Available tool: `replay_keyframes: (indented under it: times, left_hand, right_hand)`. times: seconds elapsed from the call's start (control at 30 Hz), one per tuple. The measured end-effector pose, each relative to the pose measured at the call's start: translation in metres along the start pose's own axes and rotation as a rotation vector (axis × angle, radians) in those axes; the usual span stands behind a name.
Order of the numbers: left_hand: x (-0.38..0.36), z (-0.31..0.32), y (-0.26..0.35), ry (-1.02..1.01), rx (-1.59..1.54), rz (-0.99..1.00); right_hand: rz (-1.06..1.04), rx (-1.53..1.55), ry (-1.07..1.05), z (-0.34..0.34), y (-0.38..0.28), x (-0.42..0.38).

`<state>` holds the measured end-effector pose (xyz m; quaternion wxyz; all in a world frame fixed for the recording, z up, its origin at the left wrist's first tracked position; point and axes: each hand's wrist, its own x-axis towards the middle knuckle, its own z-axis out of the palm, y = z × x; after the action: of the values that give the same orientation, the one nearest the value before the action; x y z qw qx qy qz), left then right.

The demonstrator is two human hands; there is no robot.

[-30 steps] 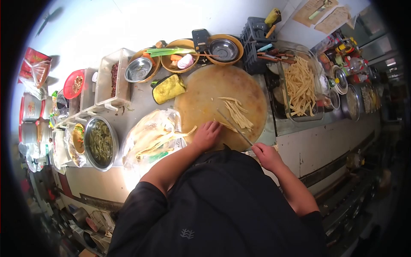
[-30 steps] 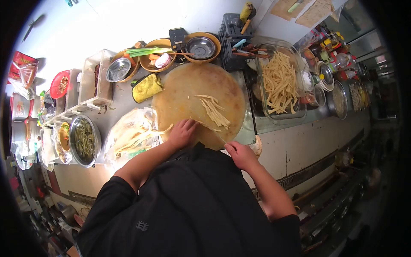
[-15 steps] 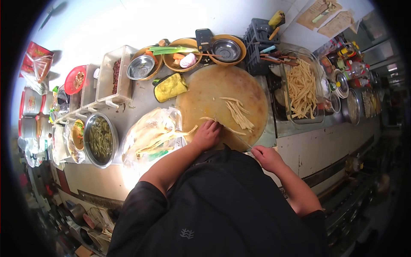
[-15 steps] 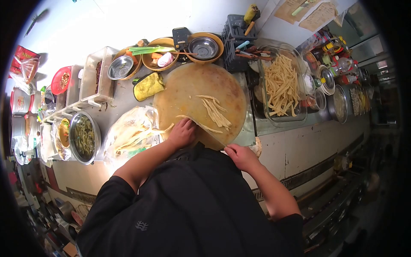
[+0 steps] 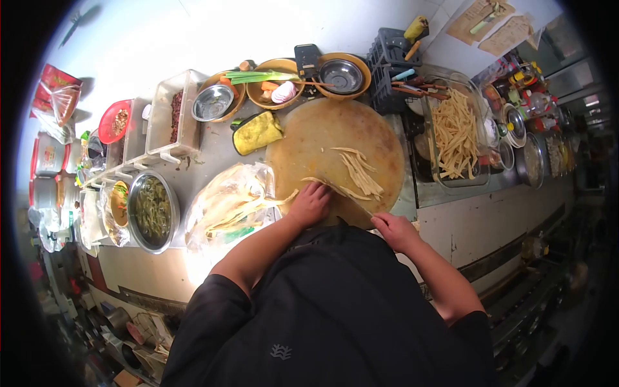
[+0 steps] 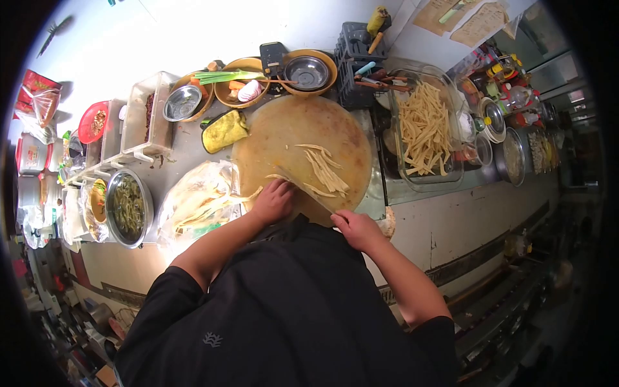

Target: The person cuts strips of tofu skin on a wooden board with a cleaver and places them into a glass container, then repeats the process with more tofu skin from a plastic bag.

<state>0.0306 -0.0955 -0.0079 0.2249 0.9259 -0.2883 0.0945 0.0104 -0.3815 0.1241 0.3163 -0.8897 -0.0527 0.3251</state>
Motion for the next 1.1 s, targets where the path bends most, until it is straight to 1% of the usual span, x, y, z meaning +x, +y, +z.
replay_keyframes:
  times: [0.07, 0.17, 0.33, 0.47, 0.87, 0.93, 1.1]
  left_hand:
    - [0.0, -0.001, -0.001, 0.005, -0.002, 0.006]
    - [-0.002, 0.0, -0.004, -0.013, -0.02, 0.012]
    - [-0.01, -0.001, -0.015, 0.027, -0.022, -0.065]
    - [-0.011, -0.007, -0.022, 0.049, -0.029, -0.084]
    - [-0.002, -0.021, -0.015, 0.018, -0.012, -0.099]
    - [-0.002, -0.021, -0.015, -0.013, -0.009, -0.117]
    - [0.0, -0.019, -0.015, 0.013, 0.004, -0.108]
  right_hand:
    - [-0.012, 0.046, 0.037, -0.002, -0.008, -0.005]
    - [-0.022, 0.065, 0.005, -0.001, -0.006, -0.002]
    - [-0.036, 0.034, -0.015, -0.001, -0.003, -0.001]
    - [-0.029, 0.007, -0.035, -0.005, -0.008, -0.002]
    - [-0.033, -0.045, -0.005, -0.001, -0.017, -0.01]
    - [-0.033, -0.057, -0.012, -0.001, -0.019, -0.009]
    - [-0.029, -0.06, -0.041, 0.006, -0.018, 0.002]
